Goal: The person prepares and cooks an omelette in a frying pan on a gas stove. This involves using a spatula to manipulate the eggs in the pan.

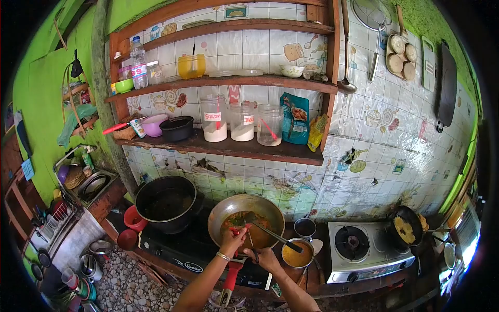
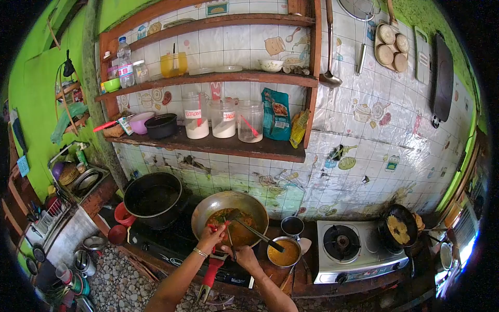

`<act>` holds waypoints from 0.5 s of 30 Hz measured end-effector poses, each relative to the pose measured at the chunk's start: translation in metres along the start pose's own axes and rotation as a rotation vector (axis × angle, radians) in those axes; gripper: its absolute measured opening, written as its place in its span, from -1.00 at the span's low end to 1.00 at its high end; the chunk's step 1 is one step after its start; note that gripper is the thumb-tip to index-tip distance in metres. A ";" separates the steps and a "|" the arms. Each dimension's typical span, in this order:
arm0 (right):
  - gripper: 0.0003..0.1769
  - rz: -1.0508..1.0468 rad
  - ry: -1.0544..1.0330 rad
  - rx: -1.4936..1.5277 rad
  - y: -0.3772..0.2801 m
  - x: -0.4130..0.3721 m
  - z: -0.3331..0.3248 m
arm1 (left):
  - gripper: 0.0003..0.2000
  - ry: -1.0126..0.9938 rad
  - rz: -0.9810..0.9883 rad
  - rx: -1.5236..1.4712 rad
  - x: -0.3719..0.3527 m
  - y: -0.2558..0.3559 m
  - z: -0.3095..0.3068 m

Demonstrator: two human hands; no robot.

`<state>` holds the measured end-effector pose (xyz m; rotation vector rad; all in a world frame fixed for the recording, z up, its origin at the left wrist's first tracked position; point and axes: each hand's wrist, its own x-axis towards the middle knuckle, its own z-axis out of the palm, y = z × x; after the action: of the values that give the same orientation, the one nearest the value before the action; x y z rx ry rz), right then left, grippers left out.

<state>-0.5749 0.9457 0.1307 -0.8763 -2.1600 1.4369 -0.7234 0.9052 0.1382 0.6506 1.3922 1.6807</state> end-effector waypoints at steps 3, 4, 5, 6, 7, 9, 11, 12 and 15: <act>-0.29 0.022 -0.008 -0.006 0.007 0.001 0.003 | -0.83 -0.001 -0.028 -0.015 0.001 -0.003 0.000; -0.30 0.031 -0.024 0.049 0.007 0.001 0.004 | -0.83 0.004 -0.034 -0.033 0.002 -0.004 0.001; -0.30 0.031 -0.024 0.049 -0.001 -0.001 0.002 | -0.83 0.004 -0.033 -0.033 0.001 -0.002 0.003; -0.31 0.125 -0.084 0.140 -0.012 -0.006 0.000 | -0.83 0.016 -0.040 -0.072 0.000 0.000 0.006; -0.32 0.220 -0.145 0.230 -0.020 -0.008 -0.001 | -0.82 0.029 -0.047 -0.111 -0.001 0.001 0.007; -0.33 0.174 -0.141 0.227 -0.014 -0.007 0.003 | -0.81 0.027 -0.028 -0.108 -0.001 0.001 0.007; -0.34 0.135 -0.138 0.225 -0.013 -0.009 0.004 | -0.80 0.027 -0.017 -0.105 -0.002 0.000 0.007; -0.34 0.072 -0.110 0.203 -0.018 -0.011 0.003 | -0.80 0.024 -0.021 -0.100 -0.002 -0.001 0.007; -0.34 -0.045 -0.023 0.098 -0.007 -0.006 0.008 | -0.80 0.039 -0.018 -0.100 0.002 -0.003 0.005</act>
<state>-0.5773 0.9342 0.1337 -0.7748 -2.0927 1.5233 -0.7196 0.9097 0.1359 0.5503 1.3281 1.7444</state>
